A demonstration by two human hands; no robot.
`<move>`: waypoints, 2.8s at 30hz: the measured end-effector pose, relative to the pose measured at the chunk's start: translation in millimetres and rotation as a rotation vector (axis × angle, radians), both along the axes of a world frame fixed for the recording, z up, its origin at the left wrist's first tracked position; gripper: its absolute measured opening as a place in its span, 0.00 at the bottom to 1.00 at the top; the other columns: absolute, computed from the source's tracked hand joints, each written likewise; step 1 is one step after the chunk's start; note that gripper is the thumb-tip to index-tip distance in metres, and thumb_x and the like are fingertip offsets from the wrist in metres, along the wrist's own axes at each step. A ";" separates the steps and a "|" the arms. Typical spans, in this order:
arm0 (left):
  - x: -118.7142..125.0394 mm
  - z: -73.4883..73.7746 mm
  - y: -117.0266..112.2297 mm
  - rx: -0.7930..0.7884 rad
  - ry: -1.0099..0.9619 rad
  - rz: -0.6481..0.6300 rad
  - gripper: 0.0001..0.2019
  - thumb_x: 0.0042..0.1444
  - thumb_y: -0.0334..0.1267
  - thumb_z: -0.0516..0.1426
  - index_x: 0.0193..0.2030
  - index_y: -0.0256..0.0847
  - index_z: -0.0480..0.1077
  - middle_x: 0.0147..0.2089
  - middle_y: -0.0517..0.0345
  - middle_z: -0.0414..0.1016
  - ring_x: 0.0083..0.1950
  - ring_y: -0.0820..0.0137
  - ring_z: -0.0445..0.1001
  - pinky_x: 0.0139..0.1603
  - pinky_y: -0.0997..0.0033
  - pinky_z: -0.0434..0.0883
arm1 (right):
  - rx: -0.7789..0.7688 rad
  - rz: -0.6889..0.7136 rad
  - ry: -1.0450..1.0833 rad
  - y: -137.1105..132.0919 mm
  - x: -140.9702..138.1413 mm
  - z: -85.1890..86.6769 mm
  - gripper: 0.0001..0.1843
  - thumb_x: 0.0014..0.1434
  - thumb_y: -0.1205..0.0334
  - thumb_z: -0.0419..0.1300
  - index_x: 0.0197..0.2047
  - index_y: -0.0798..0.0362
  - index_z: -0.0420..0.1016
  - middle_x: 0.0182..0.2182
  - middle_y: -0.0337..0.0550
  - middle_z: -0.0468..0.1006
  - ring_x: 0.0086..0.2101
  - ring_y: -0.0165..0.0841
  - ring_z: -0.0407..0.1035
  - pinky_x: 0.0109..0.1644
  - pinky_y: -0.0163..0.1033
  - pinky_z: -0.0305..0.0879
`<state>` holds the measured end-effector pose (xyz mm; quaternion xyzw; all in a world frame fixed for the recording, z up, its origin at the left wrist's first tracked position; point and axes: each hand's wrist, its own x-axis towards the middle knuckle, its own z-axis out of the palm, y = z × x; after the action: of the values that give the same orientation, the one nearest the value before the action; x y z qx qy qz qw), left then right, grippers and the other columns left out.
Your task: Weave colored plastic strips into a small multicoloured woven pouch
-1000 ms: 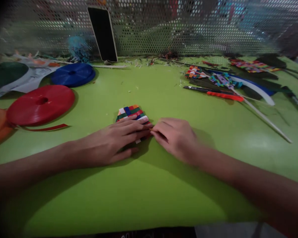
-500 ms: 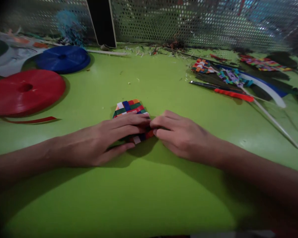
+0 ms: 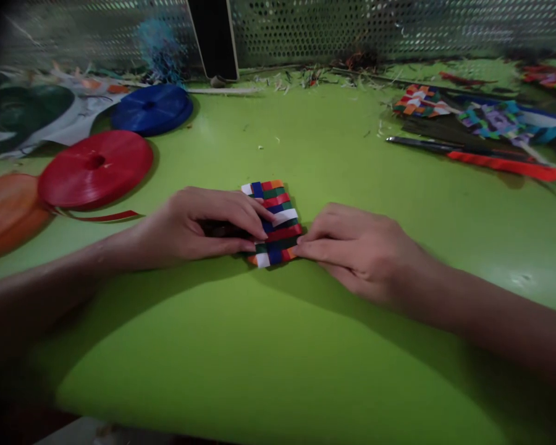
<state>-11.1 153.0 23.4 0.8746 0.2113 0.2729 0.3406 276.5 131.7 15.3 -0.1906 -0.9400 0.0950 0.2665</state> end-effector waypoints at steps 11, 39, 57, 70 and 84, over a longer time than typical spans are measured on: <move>-18.7 5.8 -21.1 0.423 0.159 -0.059 0.12 0.65 0.31 0.59 0.54 0.42 0.77 0.55 0.46 0.80 0.62 0.59 0.76 0.66 0.52 0.73 | 0.004 -0.029 -0.030 -6.7 -8.1 8.6 0.09 0.66 0.72 0.59 0.47 0.53 0.76 0.41 0.49 0.81 0.41 0.37 0.76 0.45 0.41 0.74; -17.8 5.7 -39.5 0.498 0.223 -0.027 0.18 0.64 0.26 0.55 0.60 0.34 0.71 0.57 0.44 0.80 0.63 0.55 0.76 0.64 0.51 0.77 | 0.074 -0.011 -0.113 -12.5 -5.2 17.1 0.11 0.68 0.72 0.55 0.50 0.58 0.76 0.43 0.53 0.82 0.42 0.38 0.76 0.46 0.41 0.75; -12.7 5.5 -45.5 0.557 0.367 -0.044 0.17 0.70 0.31 0.48 0.58 0.30 0.73 0.58 0.43 0.77 0.65 0.51 0.72 0.70 0.49 0.70 | 0.021 -0.031 -0.128 -5.4 -6.2 16.1 0.13 0.67 0.73 0.57 0.52 0.53 0.77 0.45 0.49 0.82 0.43 0.36 0.76 0.47 0.42 0.75; -3.2 -9.7 -15.6 0.488 0.141 0.055 0.11 0.69 0.37 0.55 0.54 0.45 0.76 0.54 0.48 0.79 0.56 0.60 0.77 0.59 0.54 0.75 | -0.081 -0.206 -0.018 -2.9 -9.2 13.6 0.08 0.66 0.62 0.63 0.48 0.46 0.79 0.42 0.42 0.85 0.39 0.37 0.80 0.45 0.43 0.78; 14.9 12.8 -22.9 0.237 -0.161 0.370 0.07 0.65 0.40 0.61 0.42 0.42 0.80 0.38 0.55 0.84 0.36 0.69 0.80 0.37 0.69 0.77 | -0.565 -0.496 0.360 -8.6 -25.1 38.6 0.08 0.61 0.55 0.68 0.38 0.50 0.83 0.26 0.38 0.83 0.25 0.30 0.75 0.30 0.35 0.75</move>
<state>3.8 130.1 36.2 0.8303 0.3066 0.4225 0.1953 251.4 123.1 53.9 -0.4572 -0.7411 0.3137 0.3787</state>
